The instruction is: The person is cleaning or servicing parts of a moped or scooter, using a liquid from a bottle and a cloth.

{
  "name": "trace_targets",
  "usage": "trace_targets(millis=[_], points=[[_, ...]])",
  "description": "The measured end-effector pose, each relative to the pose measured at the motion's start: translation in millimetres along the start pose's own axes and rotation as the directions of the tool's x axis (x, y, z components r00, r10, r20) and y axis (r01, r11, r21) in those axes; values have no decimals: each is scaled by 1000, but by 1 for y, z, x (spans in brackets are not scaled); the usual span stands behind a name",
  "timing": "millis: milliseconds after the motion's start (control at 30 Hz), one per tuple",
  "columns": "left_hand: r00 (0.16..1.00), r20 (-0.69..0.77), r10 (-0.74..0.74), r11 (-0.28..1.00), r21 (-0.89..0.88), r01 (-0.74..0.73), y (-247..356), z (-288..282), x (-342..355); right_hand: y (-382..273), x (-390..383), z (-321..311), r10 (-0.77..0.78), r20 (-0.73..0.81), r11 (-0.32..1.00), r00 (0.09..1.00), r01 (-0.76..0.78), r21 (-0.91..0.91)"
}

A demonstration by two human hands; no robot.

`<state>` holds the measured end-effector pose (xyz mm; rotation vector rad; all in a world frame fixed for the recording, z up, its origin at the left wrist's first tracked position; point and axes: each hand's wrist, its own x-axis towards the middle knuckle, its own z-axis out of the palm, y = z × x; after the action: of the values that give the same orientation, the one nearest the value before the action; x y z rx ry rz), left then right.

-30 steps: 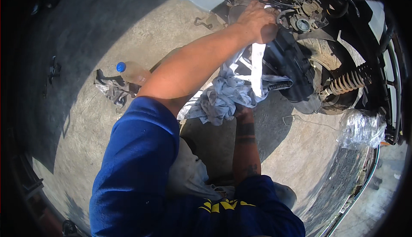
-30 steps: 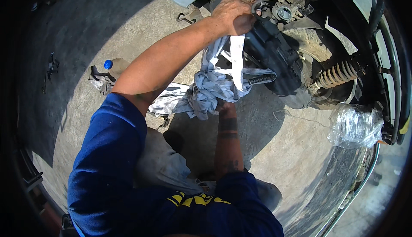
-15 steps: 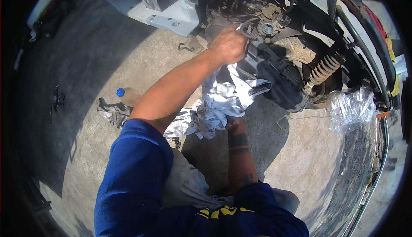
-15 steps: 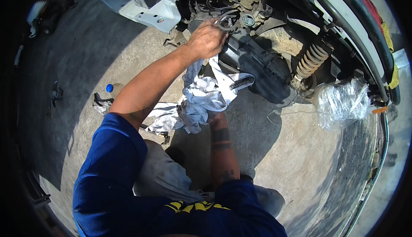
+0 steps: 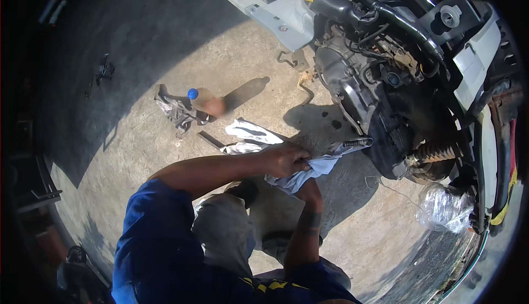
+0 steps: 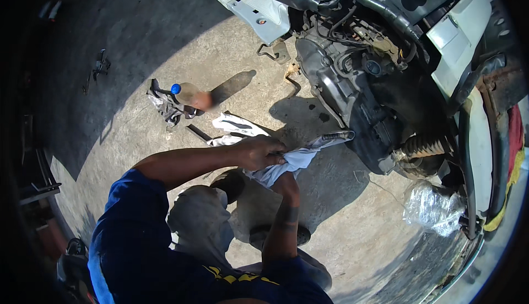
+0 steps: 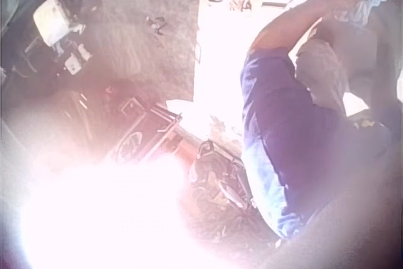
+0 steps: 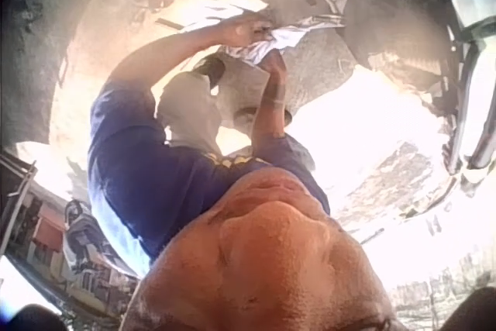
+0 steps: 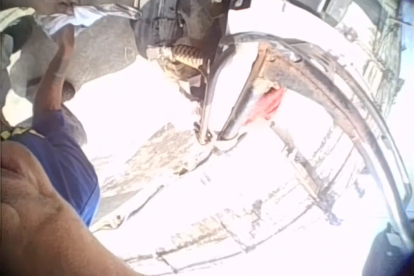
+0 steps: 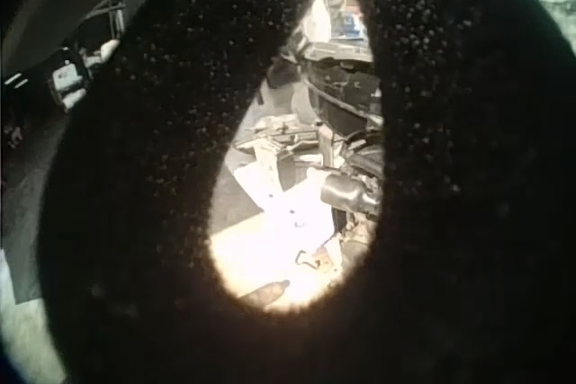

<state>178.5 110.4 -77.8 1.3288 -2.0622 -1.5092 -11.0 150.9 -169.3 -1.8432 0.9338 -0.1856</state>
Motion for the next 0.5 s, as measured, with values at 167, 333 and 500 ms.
trace_targets(millis=[167, 333, 500], points=[[945, -268, -189, 915, -397, 70, 85, -26, -82, -101, -54, -23, -77, -29, 994, 997, 79, 76], [965, -17, -263, 592, -792, 147, 201, -55, -163, -242, -128, -83, -119, 232, 972, 965, 160, -171], [948, 104, -300, 637, -718, 280, 276, -67, -211, -361, -196, -141, 311, -118, 942, 943, -289, 173]])
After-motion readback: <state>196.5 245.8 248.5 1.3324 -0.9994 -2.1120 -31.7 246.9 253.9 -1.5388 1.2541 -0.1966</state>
